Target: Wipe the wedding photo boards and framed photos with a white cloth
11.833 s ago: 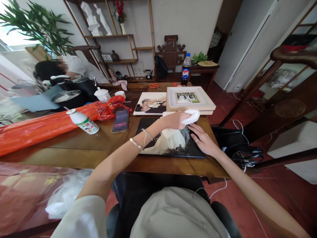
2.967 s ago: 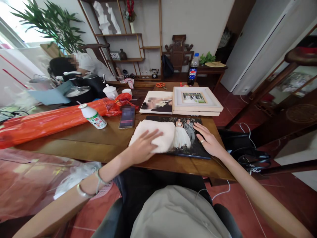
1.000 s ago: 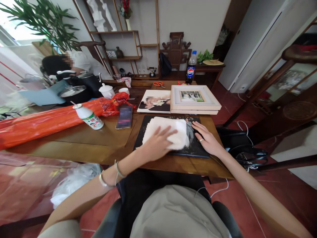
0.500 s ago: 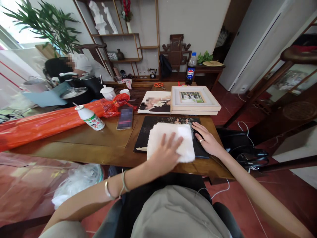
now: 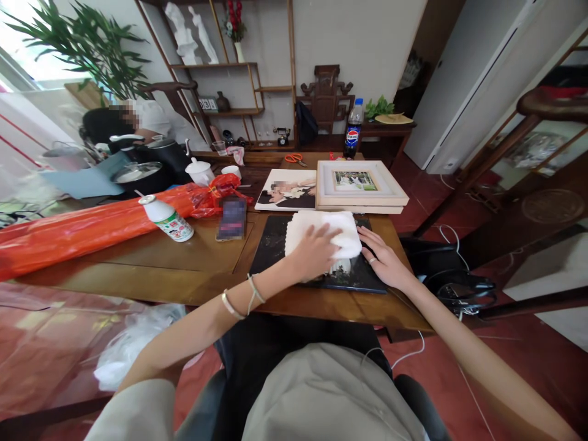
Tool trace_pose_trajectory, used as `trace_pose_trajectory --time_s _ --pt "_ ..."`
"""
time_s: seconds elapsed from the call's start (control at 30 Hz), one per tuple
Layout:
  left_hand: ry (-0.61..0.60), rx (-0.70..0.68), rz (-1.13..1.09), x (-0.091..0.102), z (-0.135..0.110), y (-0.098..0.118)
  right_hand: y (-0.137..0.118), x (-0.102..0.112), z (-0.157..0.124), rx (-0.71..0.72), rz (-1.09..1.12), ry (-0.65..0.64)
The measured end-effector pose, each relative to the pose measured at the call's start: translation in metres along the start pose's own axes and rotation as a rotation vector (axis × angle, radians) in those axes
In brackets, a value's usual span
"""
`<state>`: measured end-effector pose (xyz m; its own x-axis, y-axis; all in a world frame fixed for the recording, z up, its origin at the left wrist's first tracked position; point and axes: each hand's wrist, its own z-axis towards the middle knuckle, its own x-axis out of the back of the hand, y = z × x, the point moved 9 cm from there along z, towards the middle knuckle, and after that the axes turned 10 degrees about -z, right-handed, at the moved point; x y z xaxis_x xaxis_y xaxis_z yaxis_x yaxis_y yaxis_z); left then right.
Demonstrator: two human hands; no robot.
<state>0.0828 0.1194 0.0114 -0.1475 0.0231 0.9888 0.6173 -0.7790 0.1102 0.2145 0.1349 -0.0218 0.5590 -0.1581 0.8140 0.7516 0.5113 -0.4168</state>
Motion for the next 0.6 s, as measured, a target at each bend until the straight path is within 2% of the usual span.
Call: trace_pose_trajectory --time_s 0.13,0.27,0.33,0.43,0.5,0.6 --pt "0.051 0.056 0.004 0.001 0.027 -0.021 0.002 -0.001 0.0 -0.022 -0.008 -0.01" --pt "0.038 0.071 0.033 0.004 0.028 -0.013 0.003 -0.001 -0.001 -0.022 -0.002 -0.009" --pt "0.009 0.065 0.05 0.003 0.016 0.005 0.002 -0.001 -0.002 0.002 0.016 -0.004" --pt "-0.014 0.057 0.102 -0.003 -0.013 0.043 0.0 0.0 -0.002 0.026 0.04 -0.003" --pt "0.04 0.047 0.177 -0.004 -0.033 0.072 0.001 0.0 -0.002 0.023 0.047 -0.002" --pt "0.099 -0.073 0.222 -0.009 -0.053 0.112 0.001 0.0 -0.002 0.036 0.06 -0.008"
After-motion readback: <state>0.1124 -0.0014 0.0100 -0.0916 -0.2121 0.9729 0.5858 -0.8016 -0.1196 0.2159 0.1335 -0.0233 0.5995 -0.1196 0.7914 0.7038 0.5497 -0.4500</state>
